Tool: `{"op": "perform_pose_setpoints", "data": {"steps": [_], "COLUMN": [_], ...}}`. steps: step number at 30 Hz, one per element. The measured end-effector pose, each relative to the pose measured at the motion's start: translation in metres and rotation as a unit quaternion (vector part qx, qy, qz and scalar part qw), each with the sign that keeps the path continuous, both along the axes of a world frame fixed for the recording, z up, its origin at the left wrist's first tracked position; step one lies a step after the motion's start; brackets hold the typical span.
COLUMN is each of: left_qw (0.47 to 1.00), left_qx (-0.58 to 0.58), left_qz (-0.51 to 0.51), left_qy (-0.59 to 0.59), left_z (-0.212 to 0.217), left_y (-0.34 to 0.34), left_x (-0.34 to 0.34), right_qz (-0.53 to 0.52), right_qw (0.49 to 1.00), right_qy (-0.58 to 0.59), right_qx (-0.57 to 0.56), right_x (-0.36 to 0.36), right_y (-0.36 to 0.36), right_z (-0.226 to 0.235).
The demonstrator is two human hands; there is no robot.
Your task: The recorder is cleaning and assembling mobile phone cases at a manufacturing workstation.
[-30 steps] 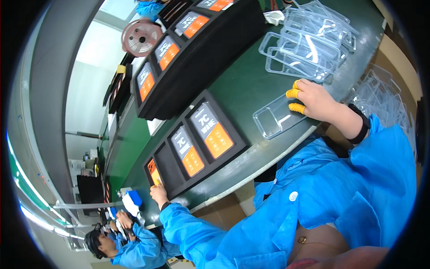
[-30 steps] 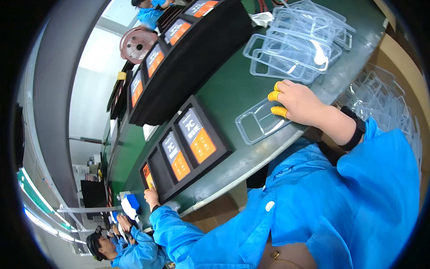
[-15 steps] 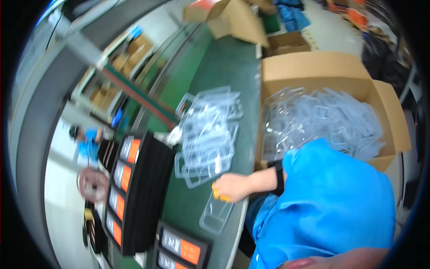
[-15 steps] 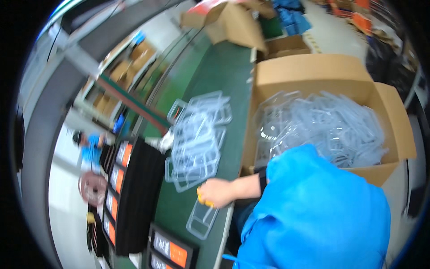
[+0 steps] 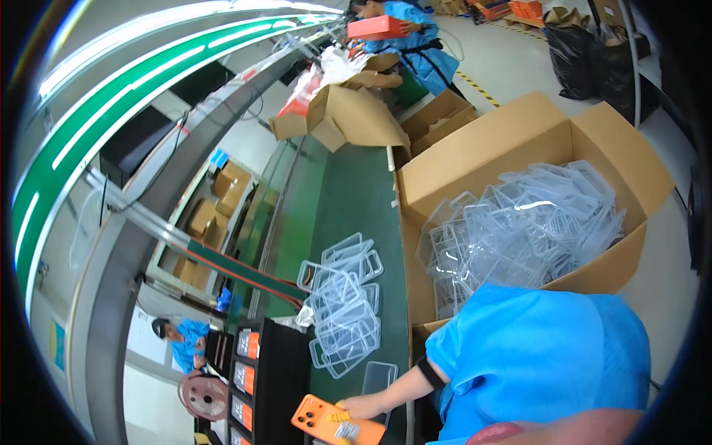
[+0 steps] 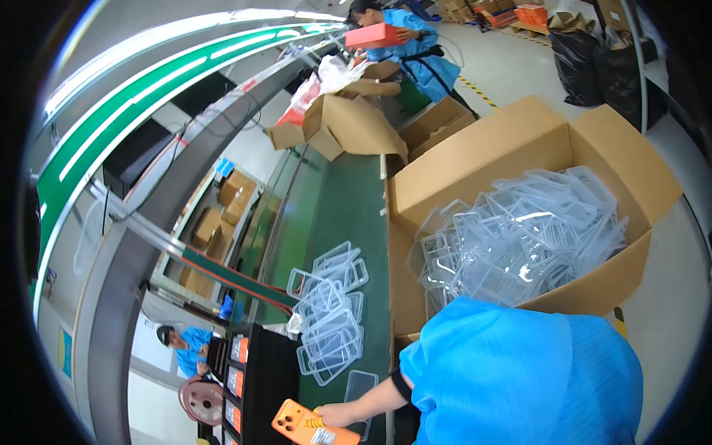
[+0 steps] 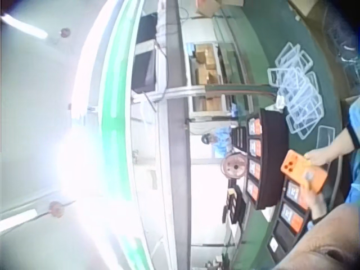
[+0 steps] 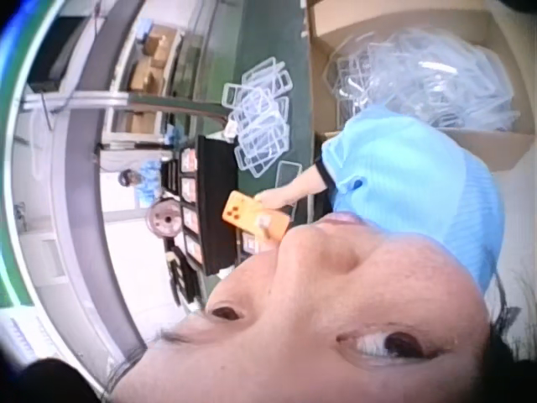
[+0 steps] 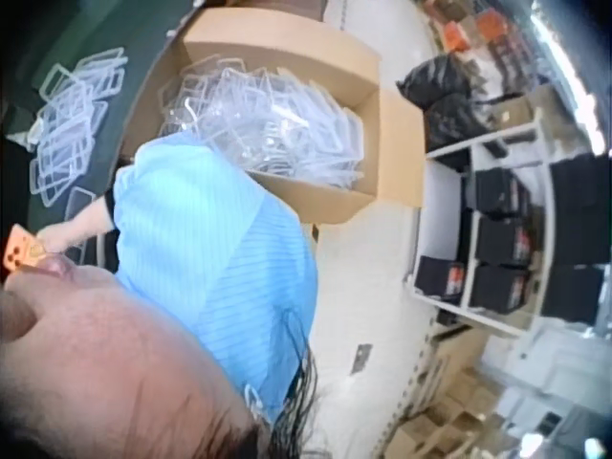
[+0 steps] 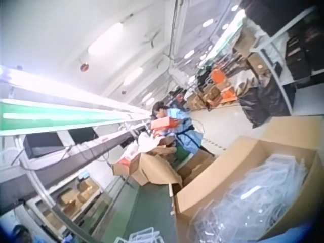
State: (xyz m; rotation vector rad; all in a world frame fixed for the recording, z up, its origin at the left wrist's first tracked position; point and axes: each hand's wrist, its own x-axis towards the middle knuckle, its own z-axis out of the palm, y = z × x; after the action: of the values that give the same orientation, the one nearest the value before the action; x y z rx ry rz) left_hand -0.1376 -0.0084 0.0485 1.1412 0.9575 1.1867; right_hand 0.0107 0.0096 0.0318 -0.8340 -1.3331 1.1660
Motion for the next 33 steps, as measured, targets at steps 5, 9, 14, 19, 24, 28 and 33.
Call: {"op": "perform_pose_setpoints", "data": {"steps": [5, 9, 14, 19, 24, 28, 33], "left_qw": [0.930, 0.739, 0.692, 0.717, 0.723, 0.754, 0.797], "left_qx": [0.200, 0.428, 0.319, 0.293, 0.324, 0.343, 0.347], "left_qz": [-0.072, -0.089, -0.209, -0.182, -0.129, -0.070, -0.054], "left_qy": [0.298, 0.513, 0.613, 0.606, 0.596, 0.556, 0.492], "left_z": [-0.090, -0.023, 0.057, 0.059, 0.047, 0.024, 0.048], "left_y": [0.085, 0.025, -0.034, -0.036, -0.036, -0.030, -0.047], "left_x": [-0.026, -0.016, 0.022, 0.026, 0.025, 0.017, 0.016], "right_qz": [-0.101, -0.069, 0.031, 0.045, 0.054, 0.046, 0.136], "right_qw": [0.986, 0.881, 0.796, 0.795, 0.807, 0.803, 0.847], "right_qy": [-0.091, -0.333, -0.444, -0.495, -0.519, -0.554, -0.485], "right_qx": [0.092, 0.330, 0.411, 0.349, 0.277, 0.215, 0.168], "right_x": [0.031, 0.054, 0.065, 0.072, 0.081, 0.076, 0.078], "right_y": [0.004, 0.011, 0.002, -0.002, 0.002, 0.015, 0.009], "right_z": [0.004, 0.002, -0.017, -0.026, -0.026, -0.030, -0.014]}}
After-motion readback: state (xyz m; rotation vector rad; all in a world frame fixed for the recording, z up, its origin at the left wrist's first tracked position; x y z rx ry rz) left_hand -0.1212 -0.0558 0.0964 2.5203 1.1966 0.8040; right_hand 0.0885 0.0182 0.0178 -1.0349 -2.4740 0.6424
